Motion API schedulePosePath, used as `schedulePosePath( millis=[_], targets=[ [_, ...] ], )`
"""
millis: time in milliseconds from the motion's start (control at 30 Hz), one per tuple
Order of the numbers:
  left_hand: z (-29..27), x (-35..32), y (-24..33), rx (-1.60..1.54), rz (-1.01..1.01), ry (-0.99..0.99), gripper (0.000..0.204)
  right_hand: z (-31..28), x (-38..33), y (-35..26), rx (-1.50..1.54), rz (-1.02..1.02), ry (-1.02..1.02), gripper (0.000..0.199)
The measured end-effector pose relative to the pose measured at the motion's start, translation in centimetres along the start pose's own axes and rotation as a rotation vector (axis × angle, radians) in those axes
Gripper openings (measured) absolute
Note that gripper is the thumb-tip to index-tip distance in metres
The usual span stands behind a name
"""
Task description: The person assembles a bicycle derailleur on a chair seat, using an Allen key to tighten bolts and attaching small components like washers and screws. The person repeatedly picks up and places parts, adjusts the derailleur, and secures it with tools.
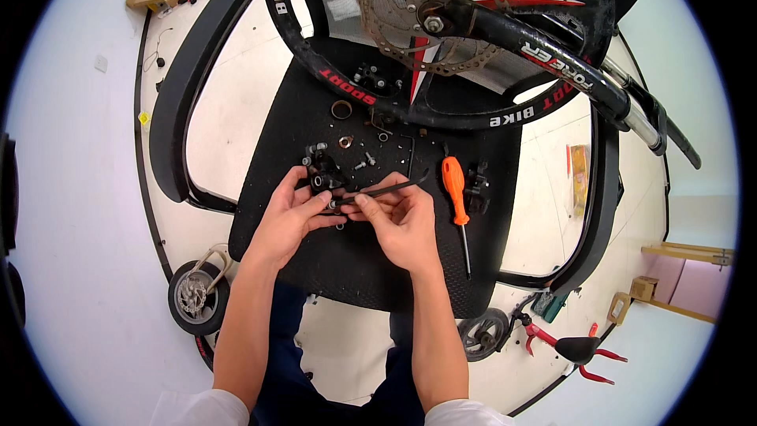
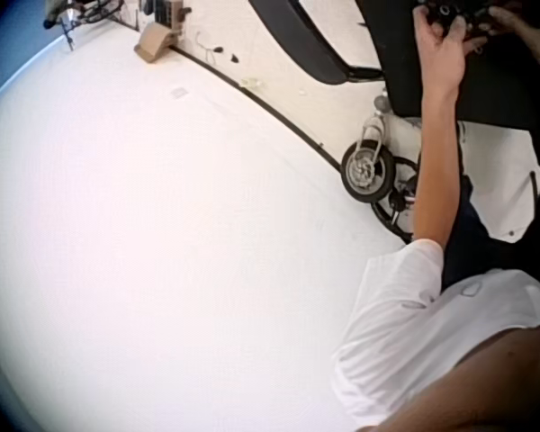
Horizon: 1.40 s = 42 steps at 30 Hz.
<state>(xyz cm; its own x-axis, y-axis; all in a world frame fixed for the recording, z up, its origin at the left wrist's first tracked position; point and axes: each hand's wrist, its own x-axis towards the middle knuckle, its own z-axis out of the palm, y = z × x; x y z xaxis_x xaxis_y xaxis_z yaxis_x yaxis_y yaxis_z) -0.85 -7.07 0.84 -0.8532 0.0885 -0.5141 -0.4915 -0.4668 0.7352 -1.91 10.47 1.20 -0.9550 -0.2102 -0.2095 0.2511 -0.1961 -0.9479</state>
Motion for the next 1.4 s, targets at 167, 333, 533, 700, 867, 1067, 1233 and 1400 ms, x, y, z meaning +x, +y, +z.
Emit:
schedulePosePath(
  millis=[167, 333, 533, 700, 867, 1067, 1233, 1400],
  targets=[
    [-0.4, 0.1, 0.0, -0.014, -0.057, -0.088, 0.042, -0.5, -0.3, -0.3, -0.139, -0.035, -0.064, 0.012],
    [-0.8, 0.0, -0.3, -0.035, -0.075, -0.097, 0.047, -0.9, -0.6, -0.5, -0.264, -0.043, -0.013, 0.031],
    [-1.2, 0.4, 0.1, 0.008, -0.092, -0.081, 0.052, -0.9, -1.5, -2.2, -0.467, -0.225, 0.254, 0.035],
    [-1.4, 0.4, 0.0, 0.046, -0.1, -0.1, 0.05, -1.9, -1.4, -1.0, -0.479, -0.297, 0.239, 0.033],
    [-1.6, 0.5, 0.2, 0.076, -0.061, -0.059, 0.045, -3.2, -1.6, -1.2, -0.675, -0.27, 0.175, 0.02],
    [-2.0, 0.7, 0.1, 0.068, 0.024, 0.001, 0.04, -2.6, -1.9, -1.2, -0.59, 0.02, 0.147, 0.021],
    [-1.1, 0.7, 0.0, 0.058, 0.105, 0.035, 0.031, -2.2, -1.8, -1.8, -0.271, 0.219, 0.143, 0.029],
    [-1.8, 0.8, 0.0, -0.176, 0.058, -0.031, 0.02, -1.1, -1.5, -1.3, -0.172, 0.127, 0.206, 0.025]
  ],
)
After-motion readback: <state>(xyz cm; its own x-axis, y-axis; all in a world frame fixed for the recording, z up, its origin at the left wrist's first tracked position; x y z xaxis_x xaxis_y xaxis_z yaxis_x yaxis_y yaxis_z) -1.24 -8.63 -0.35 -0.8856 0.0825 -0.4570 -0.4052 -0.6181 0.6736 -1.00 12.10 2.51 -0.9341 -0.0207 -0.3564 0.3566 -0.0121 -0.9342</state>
